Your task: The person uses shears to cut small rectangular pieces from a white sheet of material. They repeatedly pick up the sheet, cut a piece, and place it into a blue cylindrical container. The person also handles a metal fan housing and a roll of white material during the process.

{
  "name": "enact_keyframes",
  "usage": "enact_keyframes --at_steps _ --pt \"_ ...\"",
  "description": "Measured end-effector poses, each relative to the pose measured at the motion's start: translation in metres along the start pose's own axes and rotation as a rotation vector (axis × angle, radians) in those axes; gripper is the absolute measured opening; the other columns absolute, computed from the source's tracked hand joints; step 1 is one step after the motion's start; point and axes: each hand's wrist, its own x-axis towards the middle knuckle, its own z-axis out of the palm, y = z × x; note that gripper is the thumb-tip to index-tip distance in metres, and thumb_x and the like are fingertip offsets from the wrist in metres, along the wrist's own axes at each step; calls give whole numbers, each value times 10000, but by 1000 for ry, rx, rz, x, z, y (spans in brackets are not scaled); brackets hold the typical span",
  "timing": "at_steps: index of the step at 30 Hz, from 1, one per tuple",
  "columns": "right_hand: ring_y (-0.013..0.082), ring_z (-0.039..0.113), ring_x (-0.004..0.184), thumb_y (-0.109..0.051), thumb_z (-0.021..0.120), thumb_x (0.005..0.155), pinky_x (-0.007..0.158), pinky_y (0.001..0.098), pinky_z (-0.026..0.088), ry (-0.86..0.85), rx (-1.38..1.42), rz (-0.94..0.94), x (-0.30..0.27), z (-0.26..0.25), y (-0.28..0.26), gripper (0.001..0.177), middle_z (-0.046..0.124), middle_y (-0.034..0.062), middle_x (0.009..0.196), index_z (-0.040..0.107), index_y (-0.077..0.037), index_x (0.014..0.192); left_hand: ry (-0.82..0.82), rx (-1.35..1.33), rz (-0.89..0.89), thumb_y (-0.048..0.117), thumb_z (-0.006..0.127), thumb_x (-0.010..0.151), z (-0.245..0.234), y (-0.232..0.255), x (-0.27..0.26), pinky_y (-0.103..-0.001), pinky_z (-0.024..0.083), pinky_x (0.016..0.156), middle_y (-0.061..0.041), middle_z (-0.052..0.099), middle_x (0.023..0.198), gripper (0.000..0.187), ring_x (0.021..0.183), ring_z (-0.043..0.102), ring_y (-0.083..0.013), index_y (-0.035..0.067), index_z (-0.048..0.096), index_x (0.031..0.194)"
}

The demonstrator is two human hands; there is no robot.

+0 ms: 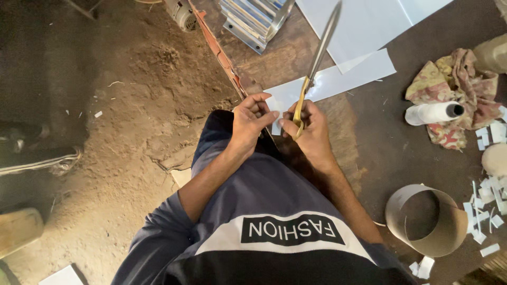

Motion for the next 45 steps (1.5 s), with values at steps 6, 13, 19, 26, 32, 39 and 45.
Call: enact_keyframes --at_steps 6,13,19,26,32,39,45 --pt "103 636 623 -11 768 870 563 237 515 -13 4 60 2 3 7 240 658 37 848 604 9 1045 -79 -139 -178 23 724 963 -4 2 -1 -276 571 711 -61 722 940 149 806 671 -120 -18 662 1092" --pt "99 614 629 3 775 883 545 256 530 97 62 9 1 0 24 238 655 51 822 612 15 1057 -8 -176 -194 54 647 1017 -20 -2 11 -316 584 695 -67 687 846 33 766 667 -156 22 640 1022" --pt "102 616 622 20 768 862 535 255 527 112 90 72 0 -4 25 252 675 60 847 617 29 1062 -79 -356 -346 -85 526 799 -33 -1 11 -370 598 847 -101 636 1001 231 934 690 -243 40 561 990" --pt "110 630 612 11 765 874 542 246 525 81 68 79 -3 -2 23 251 683 65 860 615 38 1073 -144 -405 -515 46 576 889 -28 10 8 -234 385 517 -74 605 936 169 682 527 -116 17 585 1055" --pt "111 639 605 1 771 871 534 245 523 73 28 76 -3 -2 20 245 687 68 853 623 44 1061 -181 -25 -399 138 724 952 -12 16 2 -192 307 476 7 609 860 225 606 463 -35 3 655 1117" --pt "88 630 604 -17 760 871 542 228 516 31 -49 51 -7 2 15 234 673 41 817 622 27 1056 -164 222 -88 25 773 924 -3 13 2 -193 476 593 -12 706 923 294 723 603 -33 -2 690 1204" --pt "86 625 583 -29 755 876 528 233 507 38 -99 70 -7 1 16 219 655 23 778 628 22 1047 -133 309 -35 1 789 919 0 14 0 -202 472 586 -13 683 858 196 703 590 -41 -30 741 1106"
